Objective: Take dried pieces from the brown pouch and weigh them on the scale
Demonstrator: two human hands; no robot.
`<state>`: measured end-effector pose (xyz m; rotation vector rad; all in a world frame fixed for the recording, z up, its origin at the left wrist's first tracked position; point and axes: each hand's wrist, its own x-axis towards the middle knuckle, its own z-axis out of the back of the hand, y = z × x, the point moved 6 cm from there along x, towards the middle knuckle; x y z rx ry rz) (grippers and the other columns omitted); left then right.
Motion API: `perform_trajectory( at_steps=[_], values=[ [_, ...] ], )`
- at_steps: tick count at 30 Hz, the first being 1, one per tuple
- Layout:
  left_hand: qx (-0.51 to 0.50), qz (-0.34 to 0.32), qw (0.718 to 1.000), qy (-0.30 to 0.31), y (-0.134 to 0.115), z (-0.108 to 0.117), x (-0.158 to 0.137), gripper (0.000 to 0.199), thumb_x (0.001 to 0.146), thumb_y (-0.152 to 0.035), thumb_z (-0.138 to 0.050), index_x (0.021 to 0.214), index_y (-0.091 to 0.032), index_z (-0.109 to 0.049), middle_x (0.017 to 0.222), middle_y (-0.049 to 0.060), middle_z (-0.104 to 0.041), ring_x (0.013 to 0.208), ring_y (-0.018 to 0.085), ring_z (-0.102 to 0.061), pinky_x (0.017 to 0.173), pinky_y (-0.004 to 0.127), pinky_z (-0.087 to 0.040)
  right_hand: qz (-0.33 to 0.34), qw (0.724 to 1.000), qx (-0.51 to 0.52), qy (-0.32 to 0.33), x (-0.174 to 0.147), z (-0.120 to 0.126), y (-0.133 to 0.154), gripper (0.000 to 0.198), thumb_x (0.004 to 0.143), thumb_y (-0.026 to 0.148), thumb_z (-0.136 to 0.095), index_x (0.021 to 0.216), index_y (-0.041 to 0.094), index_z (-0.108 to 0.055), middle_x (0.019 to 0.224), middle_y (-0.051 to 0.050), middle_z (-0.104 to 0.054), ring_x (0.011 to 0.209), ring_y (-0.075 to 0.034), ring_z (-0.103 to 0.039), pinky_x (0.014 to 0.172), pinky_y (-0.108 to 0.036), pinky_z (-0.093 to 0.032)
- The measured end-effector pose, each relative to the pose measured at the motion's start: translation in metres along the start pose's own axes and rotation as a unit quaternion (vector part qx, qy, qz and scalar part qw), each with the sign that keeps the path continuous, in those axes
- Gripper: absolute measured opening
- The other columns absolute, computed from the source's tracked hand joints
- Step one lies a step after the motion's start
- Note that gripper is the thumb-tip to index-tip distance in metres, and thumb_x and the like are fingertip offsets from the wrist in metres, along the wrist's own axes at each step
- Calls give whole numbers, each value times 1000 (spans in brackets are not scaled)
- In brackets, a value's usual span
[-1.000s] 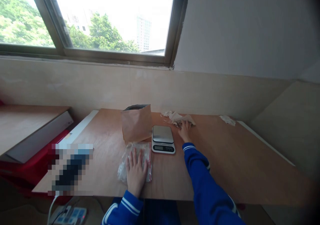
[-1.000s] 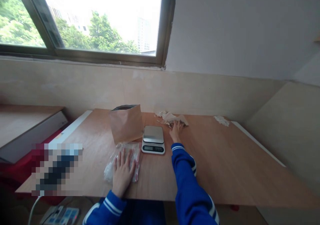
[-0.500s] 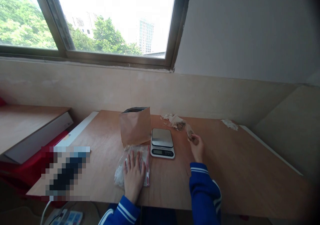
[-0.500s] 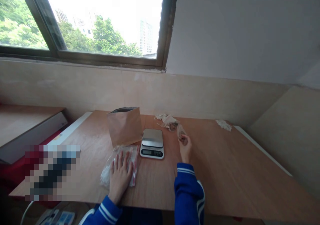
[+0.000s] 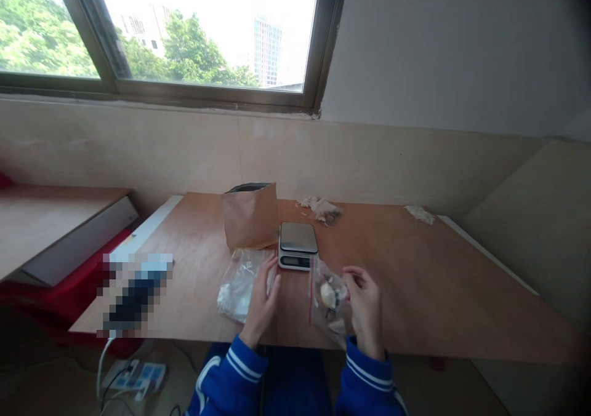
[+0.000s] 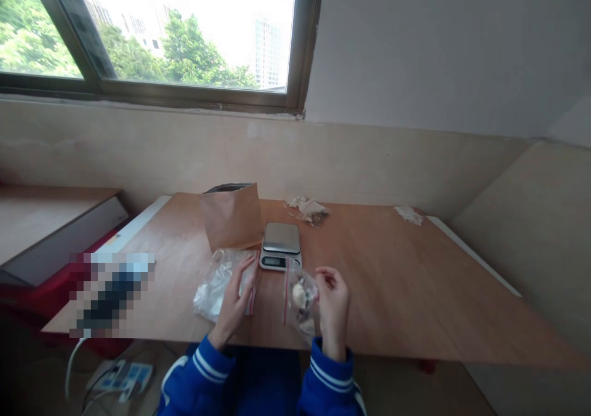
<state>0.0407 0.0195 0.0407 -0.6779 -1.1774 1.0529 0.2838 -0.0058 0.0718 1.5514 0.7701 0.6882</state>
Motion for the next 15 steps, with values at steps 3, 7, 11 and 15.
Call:
perform_trajectory(
  at_steps=[3, 7, 11, 15],
  values=[
    [-103, 29, 990, 88, -15, -20, -1, 55, 90, -38, -55, 141, -23, -39, 147, 10, -41, 136, 23, -38, 114, 42, -28, -20, 994, 56, 96, -16, -36, 5, 27, 60, 34, -73, 75, 18, -58, 55, 7, -50, 39, -4, -34, 36, -17, -23],
    [-205, 145, 955, 158, -4, -36, -7, 42, 88, -46, -54, 120, -18, -55, 119, 9, -62, 106, 22, -60, 93, 36, -48, -40, 979, 100, 175, -28, -64, -1, 30, 64, 36, -75, 80, 20, -55, 52, 10, -45, 36, -3, -29, 35, -17, -22],
    [-209, 163, 962, 64, 6, -24, -7, 36, 82, -50, -60, 95, -16, -59, 87, 3, -65, 80, 16, -61, 72, 27, -50, 22, 989, 54, 136, -21, -63, -9, 31, 73, 44, -68, 88, 19, -58, 62, 3, -56, 48, -10, -49, 46, -22, -42],
    [-248, 235, 939, -31, 9, -12, -5, 41, 79, -58, -60, 90, -20, -47, 53, -10, -45, 40, 7, -43, 41, 19, -35, 127, 985, -47, 110, -22, -58, 3, 30, 82, 47, -59, 93, 20, -61, 90, -6, -65, 74, -17, -60, 64, -28, -50]
  ],
)
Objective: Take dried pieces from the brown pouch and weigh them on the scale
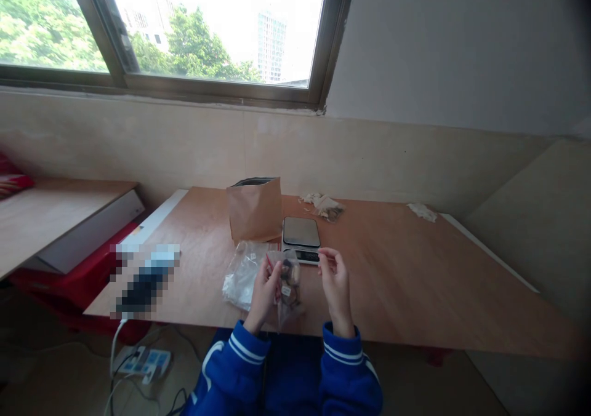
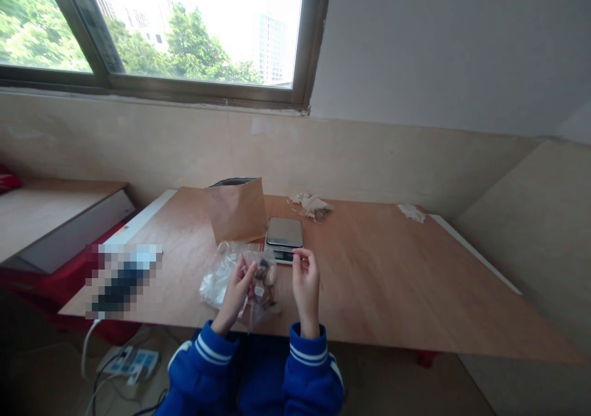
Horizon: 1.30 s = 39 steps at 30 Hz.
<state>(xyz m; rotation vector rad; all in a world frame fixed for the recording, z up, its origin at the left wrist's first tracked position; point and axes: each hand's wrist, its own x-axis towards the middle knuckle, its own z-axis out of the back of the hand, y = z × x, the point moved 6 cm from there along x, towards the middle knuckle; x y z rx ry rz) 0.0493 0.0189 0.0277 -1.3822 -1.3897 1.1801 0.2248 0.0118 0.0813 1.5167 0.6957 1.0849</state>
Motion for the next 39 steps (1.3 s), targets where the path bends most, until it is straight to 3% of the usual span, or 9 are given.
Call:
perform_trajectory(
  at_steps=[2, 6, 11, 13, 15, 20, 23, 27, 39],
  values=[
    [-49, 15, 999, -15, -10, -1, 0, 42, 80, -60, -57, 89, -22, -40, 47, -14, -37, 34, 7, -36, 37, 18, -29, 35, 997, -21, 65, -5, -11, 11, 25, 86, 44, -56, 93, 21, -62, 93, -6, -66, 85, -19, -61, 72, -29, -50],
    [-66, -60, 996, -7, -51, -8, -1, 37, 84, -55, -55, 89, -22, -38, 52, -11, -42, 40, 7, -42, 41, 19, -35, 79, 975, -46, 202, -21, -45, 28, 19, 88, 38, -57, 92, 21, -64, 95, -5, -63, 85, -19, -61, 75, -30, -51],
    [-26, -126, 992, 18, -80, -8, -4, 41, 83, -46, -59, 104, -23, -33, 79, -2, -60, 69, 15, -62, 61, 26, -48, 115, 972, -14, 205, -27, -60, 33, 21, 83, 34, -66, 100, 22, -64, 103, -6, -63, 96, -20, -61, 81, -32, -53],
    [-28, -125, 991, 34, -78, -7, -6, 40, 84, -43, -59, 106, -23, -31, 85, 1, -61, 79, 17, -63, 70, 29, -49, 115, 971, -2, 209, -27, -60, 34, 16, 85, 35, -64, 93, 22, -66, 102, -7, -65, 98, -21, -62, 81, -32, -53],
    [-27, -121, 992, 33, -72, -5, -8, 37, 85, -41, -58, 105, -23, -32, 82, -1, -57, 77, 15, -61, 72, 29, -48, 102, 972, 1, 214, -26, -59, 33, 17, 86, 36, -62, 88, 21, -69, 100, -7, -67, 96, -21, -63, 78, -31, -54],
    [38, -138, 989, -27, -59, -1, -13, 32, 86, -42, -57, 102, -21, -39, 84, -1, -50, 75, 13, -54, 71, 26, -45, 45, 982, -17, 183, -26, -56, 29, 24, 86, 42, -60, 86, 20, -70, 86, -6, -71, 78, -20, -67, 70, -31, -55],
    [122, -140, 982, -22, -58, -3, -14, 25, 90, -45, -50, 89, -20, -47, 82, 1, -53, 76, 15, -53, 71, 28, -43, 27, 987, -21, 157, -26, -56, 26, 26, 86, 43, -60, 87, 19, -70, 84, -6, -72, 75, -20, -67, 69, -31, -54],
    [196, -139, 971, -10, -58, -2, -14, 31, 91, -45, -46, 72, -21, -45, 70, -1, -48, 68, 16, -48, 65, 28, -38, 34, 981, -23, 191, -28, -64, 24, 29, 87, 43, -57, 82, 18, -71, 86, -7, -71, 78, -20, -66, 68, -29, -53],
    [188, -137, 972, -22, -45, 5, -7, 28, 91, -40, -42, 71, -21, -45, 70, 0, -49, 67, 17, -47, 65, 29, -38, 9, 971, 21, 239, -26, -69, 10, 32, 84, 46, -61, 82, 17, -75, 91, -8, -70, 83, -20, -66, 70, -29, -54]
  ],
)
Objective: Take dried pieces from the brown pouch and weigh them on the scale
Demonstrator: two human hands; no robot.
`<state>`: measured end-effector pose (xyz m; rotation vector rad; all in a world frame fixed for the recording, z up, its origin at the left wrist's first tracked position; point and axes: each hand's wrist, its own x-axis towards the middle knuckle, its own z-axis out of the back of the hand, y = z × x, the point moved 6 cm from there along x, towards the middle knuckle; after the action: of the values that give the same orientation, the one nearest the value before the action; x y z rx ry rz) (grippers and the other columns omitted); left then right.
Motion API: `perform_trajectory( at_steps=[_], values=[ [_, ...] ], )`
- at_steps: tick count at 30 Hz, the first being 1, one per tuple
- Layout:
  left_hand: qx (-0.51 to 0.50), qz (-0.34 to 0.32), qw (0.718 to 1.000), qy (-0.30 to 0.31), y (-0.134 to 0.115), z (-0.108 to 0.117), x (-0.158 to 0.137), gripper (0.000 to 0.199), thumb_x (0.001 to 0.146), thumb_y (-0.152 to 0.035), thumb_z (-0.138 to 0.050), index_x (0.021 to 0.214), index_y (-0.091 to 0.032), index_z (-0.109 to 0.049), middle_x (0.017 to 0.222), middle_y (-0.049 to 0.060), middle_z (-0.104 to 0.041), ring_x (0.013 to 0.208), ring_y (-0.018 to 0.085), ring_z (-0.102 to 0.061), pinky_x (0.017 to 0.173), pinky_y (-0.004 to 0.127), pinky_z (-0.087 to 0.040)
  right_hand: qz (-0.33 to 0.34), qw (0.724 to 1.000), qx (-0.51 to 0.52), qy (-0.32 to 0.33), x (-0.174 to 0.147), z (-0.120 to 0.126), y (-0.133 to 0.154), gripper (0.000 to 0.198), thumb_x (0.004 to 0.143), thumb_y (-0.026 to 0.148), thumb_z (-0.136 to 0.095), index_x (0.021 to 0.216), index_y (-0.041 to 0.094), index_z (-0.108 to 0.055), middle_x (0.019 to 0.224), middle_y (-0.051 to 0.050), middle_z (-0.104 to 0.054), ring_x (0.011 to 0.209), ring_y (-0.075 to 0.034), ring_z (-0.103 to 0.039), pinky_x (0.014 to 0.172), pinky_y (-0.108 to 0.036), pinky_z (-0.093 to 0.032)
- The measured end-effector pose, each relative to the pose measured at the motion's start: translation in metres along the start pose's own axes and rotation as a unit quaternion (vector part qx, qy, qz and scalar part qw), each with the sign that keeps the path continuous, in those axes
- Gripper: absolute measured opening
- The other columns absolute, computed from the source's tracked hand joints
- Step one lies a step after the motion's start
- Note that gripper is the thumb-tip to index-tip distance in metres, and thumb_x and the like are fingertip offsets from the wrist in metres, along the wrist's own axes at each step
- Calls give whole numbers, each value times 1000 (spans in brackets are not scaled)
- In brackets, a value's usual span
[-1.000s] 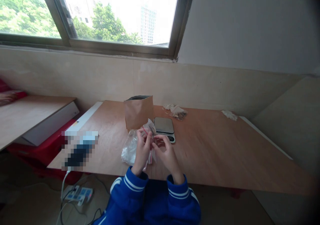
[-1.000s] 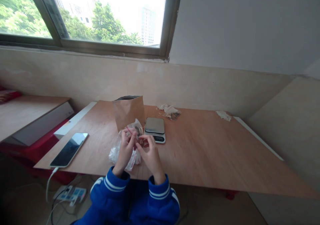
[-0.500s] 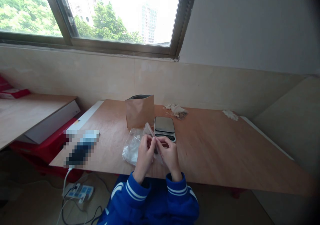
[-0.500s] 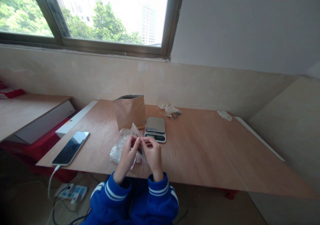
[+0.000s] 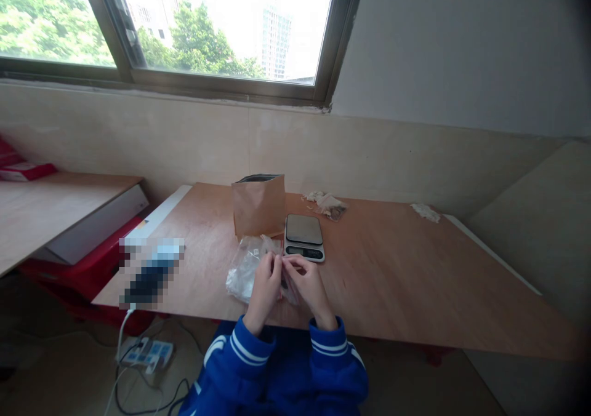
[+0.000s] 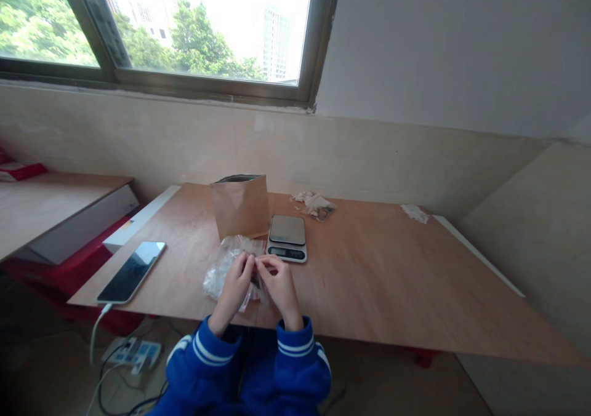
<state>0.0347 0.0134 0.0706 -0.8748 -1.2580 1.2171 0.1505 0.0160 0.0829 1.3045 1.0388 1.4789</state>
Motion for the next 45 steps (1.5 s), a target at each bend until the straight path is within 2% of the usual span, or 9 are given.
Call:
perform_trajectory(
  at_steps=[6, 11, 15, 20, 28, 32, 36, 41, 45],
  values=[
    [1, 2, 1000, 19, -5, 1, -1, 30, 89, -43, -43, 69, -21, -44, 69, -2, -47, 67, 15, -47, 65, 27, -37, -26, 999, 37, 7, 0, 1, -6, 34, 78, 50, -67, 78, 17, -75, 93, -9, -70, 86, -21, -66, 71, -29, -54],
    [-6, -1, 1000, 31, -5, -1, -3, 31, 90, -43, -46, 69, -20, -44, 66, -2, -48, 65, 14, -47, 63, 26, -36, -48, 997, 60, -11, -1, 3, -6, 33, 77, 48, -70, 79, 16, -74, 86, -7, -71, 76, -19, -66, 68, -28, -53],
    [-19, 16, 999, 34, -5, -1, -3, 35, 90, -45, -47, 67, -20, -44, 62, -3, -47, 60, 13, -47, 59, 25, -36, -65, 994, 89, -27, -2, 4, -11, 31, 76, 46, -70, 80, 16, -73, 77, -6, -71, 71, -18, -65, 66, -29, -52],
    [2, 38, 999, 29, -10, 4, -2, 37, 88, -49, -49, 65, -19, -47, 59, -3, -49, 57, 14, -48, 57, 26, -36, -60, 992, 108, -39, 0, 2, -12, 28, 74, 44, -72, 74, 16, -73, 79, -5, -69, 72, -18, -64, 65, -27, -52],
    [26, -14, 999, 38, -18, 8, -1, 30, 90, -40, -42, 67, -20, -47, 66, -1, -50, 64, 16, -48, 60, 27, -37, -48, 993, 107, -26, -1, -1, -6, 25, 74, 41, -72, 66, 18, -73, 84, -6, -67, 78, -17, -62, 67, -27, -50],
    [11, -7, 998, 56, -18, 6, -1, 29, 90, -37, -41, 67, -21, -44, 65, -1, -47, 62, 15, -46, 59, 27, -36, -51, 993, 108, -23, -2, 2, -5, 25, 75, 40, -72, 64, 18, -73, 85, -6, -67, 80, -18, -62, 69, -28, -50],
    [14, -15, 998, 61, -18, 4, -2, 27, 88, -35, -41, 65, -20, -42, 64, -2, -46, 62, 14, -44, 58, 26, -34, -61, 993, 95, -23, -3, 1, -6, 24, 75, 41, -70, 69, 17, -70, 78, -5, -68, 71, -17, -63, 65, -28, -50],
    [42, -10, 998, 44, -13, 2, -2, 23, 83, -32, -44, 64, -20, -40, 61, -3, -43, 59, 13, -41, 56, 25, -31, -40, 993, -30, -106, -5, 3, 0, 22, 77, 39, -65, 75, 17, -65, 72, -5, -69, 66, -18, -63, 63, -30, -50],
    [54, -16, 998, 25, -12, 9, 0, 21, 79, -27, -44, 61, -20, -37, 58, -5, -39, 56, 11, -37, 54, 25, -28, -10, 969, -119, -215, -9, 24, 3, 20, 77, 37, -62, 77, 17, -64, 76, -6, -69, 69, -20, -63, 67, -31, -49]
  ],
)
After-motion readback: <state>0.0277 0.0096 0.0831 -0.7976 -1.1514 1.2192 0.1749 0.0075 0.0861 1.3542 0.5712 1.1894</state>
